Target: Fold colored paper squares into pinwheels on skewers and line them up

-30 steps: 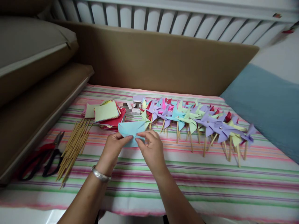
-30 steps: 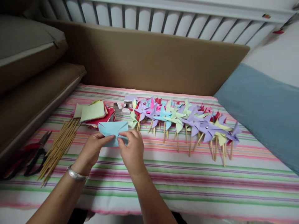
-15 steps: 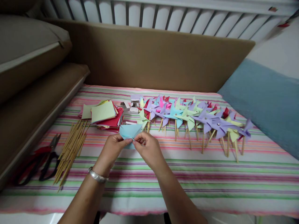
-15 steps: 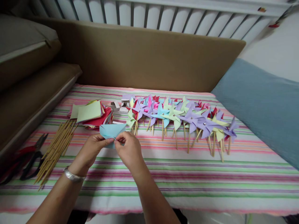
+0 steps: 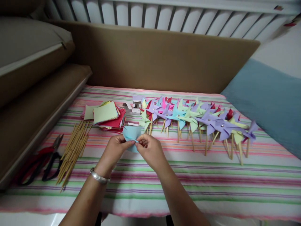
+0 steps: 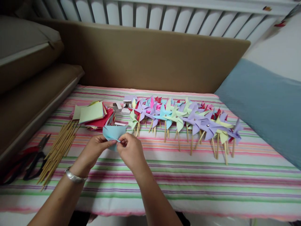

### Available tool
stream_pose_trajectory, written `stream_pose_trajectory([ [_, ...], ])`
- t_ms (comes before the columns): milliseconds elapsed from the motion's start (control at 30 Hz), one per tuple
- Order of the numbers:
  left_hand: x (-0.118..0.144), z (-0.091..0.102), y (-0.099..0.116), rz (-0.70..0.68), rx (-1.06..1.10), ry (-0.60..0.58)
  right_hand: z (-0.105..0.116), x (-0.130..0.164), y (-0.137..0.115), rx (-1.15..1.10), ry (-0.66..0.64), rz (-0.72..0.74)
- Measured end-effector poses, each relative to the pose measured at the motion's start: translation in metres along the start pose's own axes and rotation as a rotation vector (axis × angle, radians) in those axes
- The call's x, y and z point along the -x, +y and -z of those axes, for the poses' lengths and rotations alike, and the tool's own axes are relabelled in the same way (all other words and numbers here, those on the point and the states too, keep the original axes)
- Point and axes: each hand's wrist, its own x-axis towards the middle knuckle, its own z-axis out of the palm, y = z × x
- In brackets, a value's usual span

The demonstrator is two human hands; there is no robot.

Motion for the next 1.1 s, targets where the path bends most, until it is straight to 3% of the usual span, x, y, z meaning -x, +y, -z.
stream_pose_trajectory([
  [900, -0.0019, 0.0032, 0.0002, -0.001, -0.004, 0.022, 0.0015, -0.0002, -0.0006, -0.089, -0.026, -0.062],
  [1000, -0.0017, 0.0055, 0.0005, 0.016, 0.082, 0.041, 0.0042, -0.0016, 0.0005, -0.144, 0.012, -0.078],
  [1100, -0.0013, 0.0063, 0.0027, 0.052, 0.215, 0.047, 0.0075, -0.0039, 0.0022, -0.230, 0.130, -0.108],
])
